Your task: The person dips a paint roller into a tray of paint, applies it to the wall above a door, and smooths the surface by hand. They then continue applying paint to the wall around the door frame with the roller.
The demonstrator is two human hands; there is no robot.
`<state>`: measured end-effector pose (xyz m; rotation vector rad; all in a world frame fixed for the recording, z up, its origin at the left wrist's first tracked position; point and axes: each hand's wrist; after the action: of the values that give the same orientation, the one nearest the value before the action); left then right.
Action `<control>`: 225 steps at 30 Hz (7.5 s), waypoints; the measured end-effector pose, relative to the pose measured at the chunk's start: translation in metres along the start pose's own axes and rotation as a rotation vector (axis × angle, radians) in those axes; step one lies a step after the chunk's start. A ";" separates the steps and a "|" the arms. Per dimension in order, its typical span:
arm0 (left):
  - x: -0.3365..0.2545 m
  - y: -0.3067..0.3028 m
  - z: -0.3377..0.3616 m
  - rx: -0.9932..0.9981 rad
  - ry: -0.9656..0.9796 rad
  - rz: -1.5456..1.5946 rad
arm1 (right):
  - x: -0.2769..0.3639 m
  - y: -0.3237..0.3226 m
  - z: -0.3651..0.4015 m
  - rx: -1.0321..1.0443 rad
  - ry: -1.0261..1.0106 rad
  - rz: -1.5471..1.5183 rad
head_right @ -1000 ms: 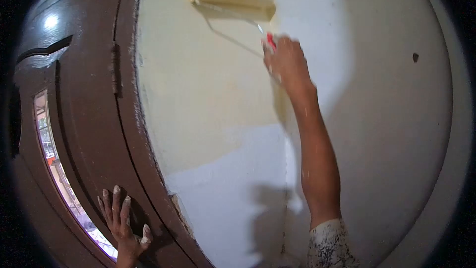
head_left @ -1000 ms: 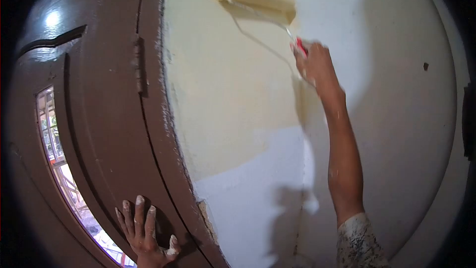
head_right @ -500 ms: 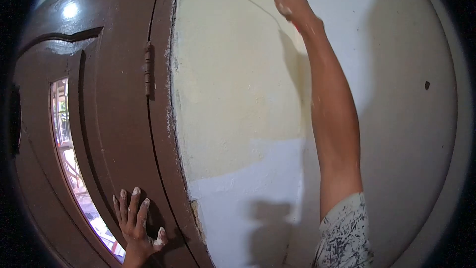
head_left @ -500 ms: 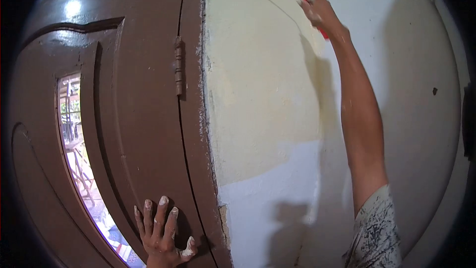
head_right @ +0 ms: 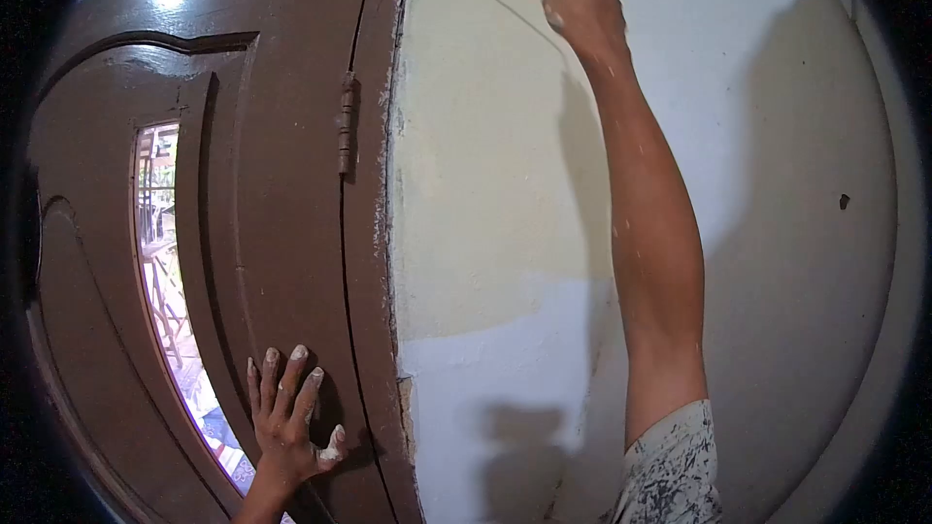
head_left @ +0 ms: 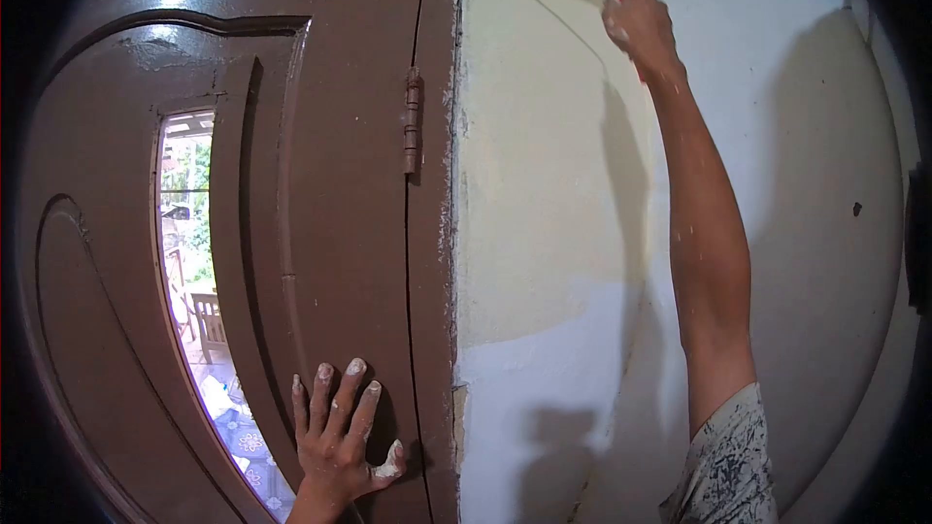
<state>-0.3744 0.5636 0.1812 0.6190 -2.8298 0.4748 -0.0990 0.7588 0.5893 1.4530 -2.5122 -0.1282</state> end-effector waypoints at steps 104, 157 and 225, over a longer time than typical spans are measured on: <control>-0.014 0.008 -0.006 -0.146 0.105 -0.082 | -0.019 -0.135 0.659 0.260 0.711 -0.378; -0.016 0.009 -0.006 -0.149 0.124 -0.171 | -0.082 -0.144 0.596 0.241 0.526 -0.327; -0.020 0.019 -0.005 -0.252 0.283 -0.162 | -0.153 -0.161 0.616 0.408 0.654 -0.299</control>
<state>-0.3647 0.5892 0.1754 0.6637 -2.4931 0.1579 -0.0417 0.7843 -0.0625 1.6576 -1.8419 0.7274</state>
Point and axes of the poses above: each hand's wrist, its own z-axis away from the middle knuckle, its own y-axis out of the palm, x = y × z, and after that the axes turned 12 degrees about -z, right-handed
